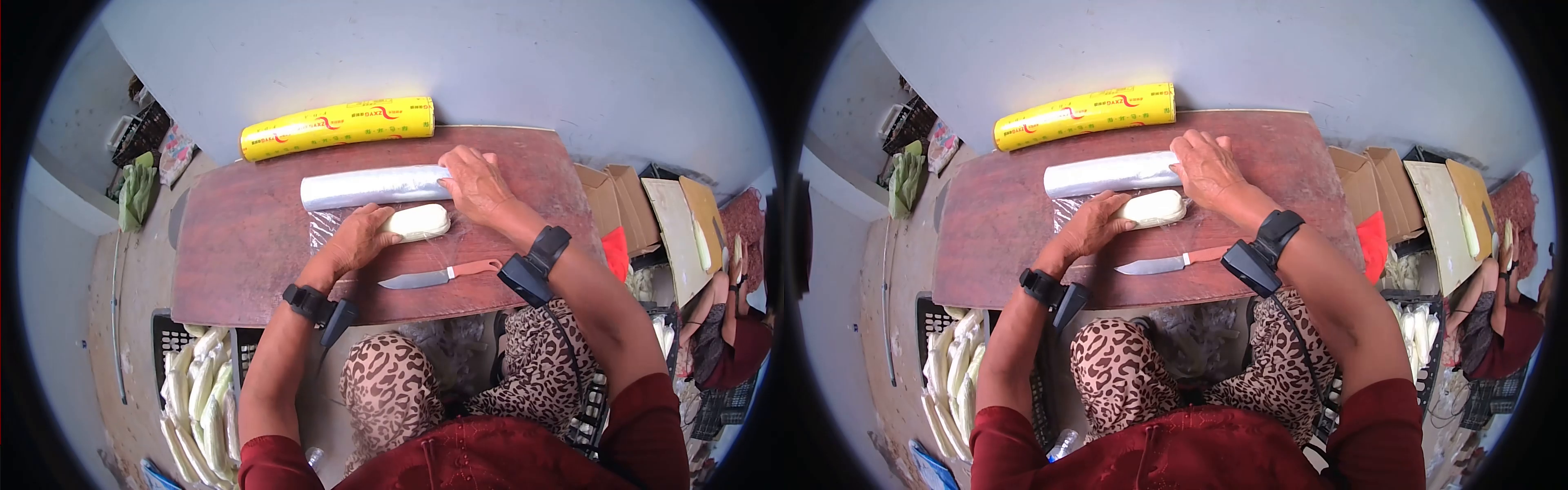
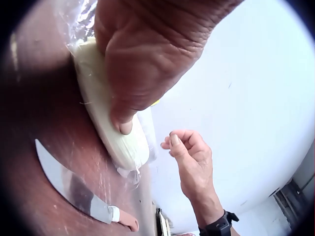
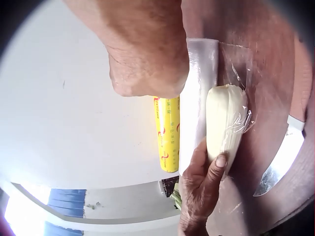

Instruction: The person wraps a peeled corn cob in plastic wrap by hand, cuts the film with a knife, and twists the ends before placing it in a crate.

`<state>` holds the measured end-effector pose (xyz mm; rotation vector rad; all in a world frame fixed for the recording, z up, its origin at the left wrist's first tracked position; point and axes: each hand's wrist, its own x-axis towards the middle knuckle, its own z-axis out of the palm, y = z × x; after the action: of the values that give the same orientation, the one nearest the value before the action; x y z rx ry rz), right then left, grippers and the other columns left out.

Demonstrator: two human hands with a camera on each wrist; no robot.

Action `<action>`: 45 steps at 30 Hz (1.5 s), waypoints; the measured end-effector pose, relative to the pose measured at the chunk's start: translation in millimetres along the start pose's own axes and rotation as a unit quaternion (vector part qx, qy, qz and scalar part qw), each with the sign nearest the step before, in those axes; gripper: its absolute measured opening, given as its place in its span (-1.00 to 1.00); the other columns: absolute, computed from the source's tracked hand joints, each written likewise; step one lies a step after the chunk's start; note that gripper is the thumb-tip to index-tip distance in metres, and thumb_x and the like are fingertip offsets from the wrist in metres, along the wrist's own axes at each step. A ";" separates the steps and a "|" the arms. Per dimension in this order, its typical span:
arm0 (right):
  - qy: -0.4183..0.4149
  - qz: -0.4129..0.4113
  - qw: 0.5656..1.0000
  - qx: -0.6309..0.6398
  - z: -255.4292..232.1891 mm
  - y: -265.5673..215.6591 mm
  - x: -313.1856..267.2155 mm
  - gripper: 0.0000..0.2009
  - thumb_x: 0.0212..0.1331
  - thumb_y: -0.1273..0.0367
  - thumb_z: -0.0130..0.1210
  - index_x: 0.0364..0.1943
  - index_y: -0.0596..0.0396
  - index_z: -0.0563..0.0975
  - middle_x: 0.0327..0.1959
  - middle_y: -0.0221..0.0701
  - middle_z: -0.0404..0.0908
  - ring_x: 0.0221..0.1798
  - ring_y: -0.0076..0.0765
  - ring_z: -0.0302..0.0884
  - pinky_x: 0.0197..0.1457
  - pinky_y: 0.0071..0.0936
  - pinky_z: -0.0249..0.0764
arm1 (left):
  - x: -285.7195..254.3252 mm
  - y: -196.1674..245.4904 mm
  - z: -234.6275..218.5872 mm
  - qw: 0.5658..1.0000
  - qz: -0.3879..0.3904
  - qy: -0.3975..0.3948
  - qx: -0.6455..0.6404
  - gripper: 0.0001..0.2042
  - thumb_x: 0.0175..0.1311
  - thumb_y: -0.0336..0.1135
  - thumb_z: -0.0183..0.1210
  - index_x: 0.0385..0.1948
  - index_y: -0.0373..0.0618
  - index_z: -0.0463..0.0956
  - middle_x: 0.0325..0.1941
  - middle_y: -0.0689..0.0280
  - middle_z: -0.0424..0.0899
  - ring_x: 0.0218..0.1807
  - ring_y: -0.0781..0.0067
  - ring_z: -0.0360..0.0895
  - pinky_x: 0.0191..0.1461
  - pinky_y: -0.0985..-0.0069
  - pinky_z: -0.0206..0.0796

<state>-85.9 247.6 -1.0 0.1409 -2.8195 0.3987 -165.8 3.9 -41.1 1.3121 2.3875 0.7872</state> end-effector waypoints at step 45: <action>-0.058 0.092 0.978 0.178 -4.2 -6.6 -26.5 -0.96 0.23 0.48 0.09 -0.31 0.16 0.51 -0.45 -0.10 0.60 -0.42 -0.11 0.58 -0.31 -0.23 0.46 | -5.8 -4.0 5.2 1.000 -0.009 0.004 0.005 -0.36 0.02 -0.08 0.43 0.16 -0.13 0.46 0.01 0.08 0.49 0.17 0.02 0.39 0.26 0.20 0.27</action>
<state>-58.6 243.9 -3.3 -0.0246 -2.8556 0.9671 -162.7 -1.1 -47.7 1.2928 2.4087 0.7763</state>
